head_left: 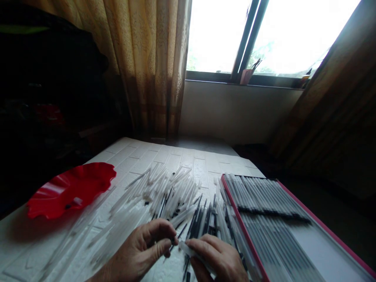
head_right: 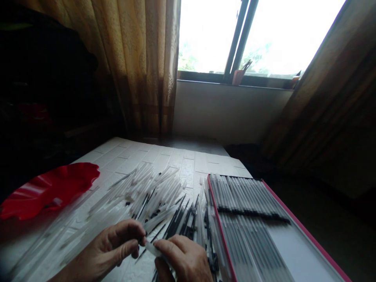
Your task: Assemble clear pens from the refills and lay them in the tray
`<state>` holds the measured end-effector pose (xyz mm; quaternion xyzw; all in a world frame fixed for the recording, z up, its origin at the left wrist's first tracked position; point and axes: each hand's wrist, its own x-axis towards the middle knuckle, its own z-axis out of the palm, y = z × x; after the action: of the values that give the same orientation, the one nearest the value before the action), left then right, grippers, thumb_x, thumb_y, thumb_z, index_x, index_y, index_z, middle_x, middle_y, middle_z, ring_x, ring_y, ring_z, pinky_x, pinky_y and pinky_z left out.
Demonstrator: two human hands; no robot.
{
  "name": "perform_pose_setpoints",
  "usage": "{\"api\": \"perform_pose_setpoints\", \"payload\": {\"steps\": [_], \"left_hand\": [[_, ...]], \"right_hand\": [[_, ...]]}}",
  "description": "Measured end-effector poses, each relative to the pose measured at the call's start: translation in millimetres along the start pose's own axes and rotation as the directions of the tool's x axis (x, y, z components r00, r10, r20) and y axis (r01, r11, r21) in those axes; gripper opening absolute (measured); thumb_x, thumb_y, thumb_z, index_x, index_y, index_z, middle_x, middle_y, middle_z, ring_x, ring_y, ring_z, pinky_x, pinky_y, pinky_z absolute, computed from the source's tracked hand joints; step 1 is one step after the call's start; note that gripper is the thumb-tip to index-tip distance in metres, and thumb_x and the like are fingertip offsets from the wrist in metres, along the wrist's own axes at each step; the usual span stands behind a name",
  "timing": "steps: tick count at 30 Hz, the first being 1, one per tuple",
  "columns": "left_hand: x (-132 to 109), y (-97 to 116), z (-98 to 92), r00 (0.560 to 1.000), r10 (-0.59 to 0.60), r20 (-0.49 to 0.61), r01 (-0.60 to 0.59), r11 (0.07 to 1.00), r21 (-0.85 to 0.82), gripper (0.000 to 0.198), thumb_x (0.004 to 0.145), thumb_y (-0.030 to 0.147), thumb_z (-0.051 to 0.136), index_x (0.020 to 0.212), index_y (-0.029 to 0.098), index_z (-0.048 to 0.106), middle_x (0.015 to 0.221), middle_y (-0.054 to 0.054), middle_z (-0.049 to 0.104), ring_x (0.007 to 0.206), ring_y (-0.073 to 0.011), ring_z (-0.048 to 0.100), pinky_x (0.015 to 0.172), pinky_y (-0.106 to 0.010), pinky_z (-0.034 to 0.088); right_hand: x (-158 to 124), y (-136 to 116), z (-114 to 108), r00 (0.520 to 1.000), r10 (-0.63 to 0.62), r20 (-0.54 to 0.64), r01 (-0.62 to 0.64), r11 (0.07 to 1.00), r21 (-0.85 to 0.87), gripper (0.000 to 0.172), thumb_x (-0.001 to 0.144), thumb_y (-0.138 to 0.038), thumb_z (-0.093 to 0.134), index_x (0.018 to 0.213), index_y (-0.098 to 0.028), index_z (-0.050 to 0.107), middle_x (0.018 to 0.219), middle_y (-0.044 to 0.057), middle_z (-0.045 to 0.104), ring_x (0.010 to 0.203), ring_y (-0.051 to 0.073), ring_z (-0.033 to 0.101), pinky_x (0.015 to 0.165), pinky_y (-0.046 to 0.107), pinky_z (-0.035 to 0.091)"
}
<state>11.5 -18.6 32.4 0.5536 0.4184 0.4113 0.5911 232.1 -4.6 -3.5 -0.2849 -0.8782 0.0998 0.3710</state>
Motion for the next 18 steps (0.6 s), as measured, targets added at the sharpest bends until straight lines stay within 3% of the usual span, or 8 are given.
{"api": "perform_pose_setpoints", "payload": {"steps": [10, 18], "left_hand": [[-0.6, -5.5, -1.6, 0.999, 0.045, -0.02, -0.038, 0.965, 0.258, 0.023, 0.084, 0.041, 0.062, 0.09, 0.019, 0.067, 0.067, 0.002, 0.056, 0.063, -0.0137, 0.052, 0.062, -0.023, 0.044], [-1.0, 1.1, 1.5, 0.997, 0.078, -0.01, -0.072, 0.951, 0.3, 0.015, 0.082, 0.032, 0.062, 0.086, 0.018, 0.068, 0.069, 0.002, 0.059, 0.061, -0.013, 0.055, 0.061, -0.022, 0.046]], "right_hand": [[1.4, -2.5, 1.2, 1.0, -0.009, 0.005, 0.01, 0.999, -0.045, 0.03, 0.086, -0.012, 0.052, 0.113, -0.021, 0.059, 0.075, 0.003, 0.067, 0.06, 0.014, 0.063, 0.053, 0.021, 0.044], [1.7, -4.3, 3.8, 1.0, 0.02, 0.003, -0.02, 0.999, -0.037, 0.027, 0.088, -0.015, 0.049, 0.111, -0.022, 0.061, 0.074, 0.003, 0.066, 0.059, 0.014, 0.062, 0.052, 0.022, 0.042]]}}
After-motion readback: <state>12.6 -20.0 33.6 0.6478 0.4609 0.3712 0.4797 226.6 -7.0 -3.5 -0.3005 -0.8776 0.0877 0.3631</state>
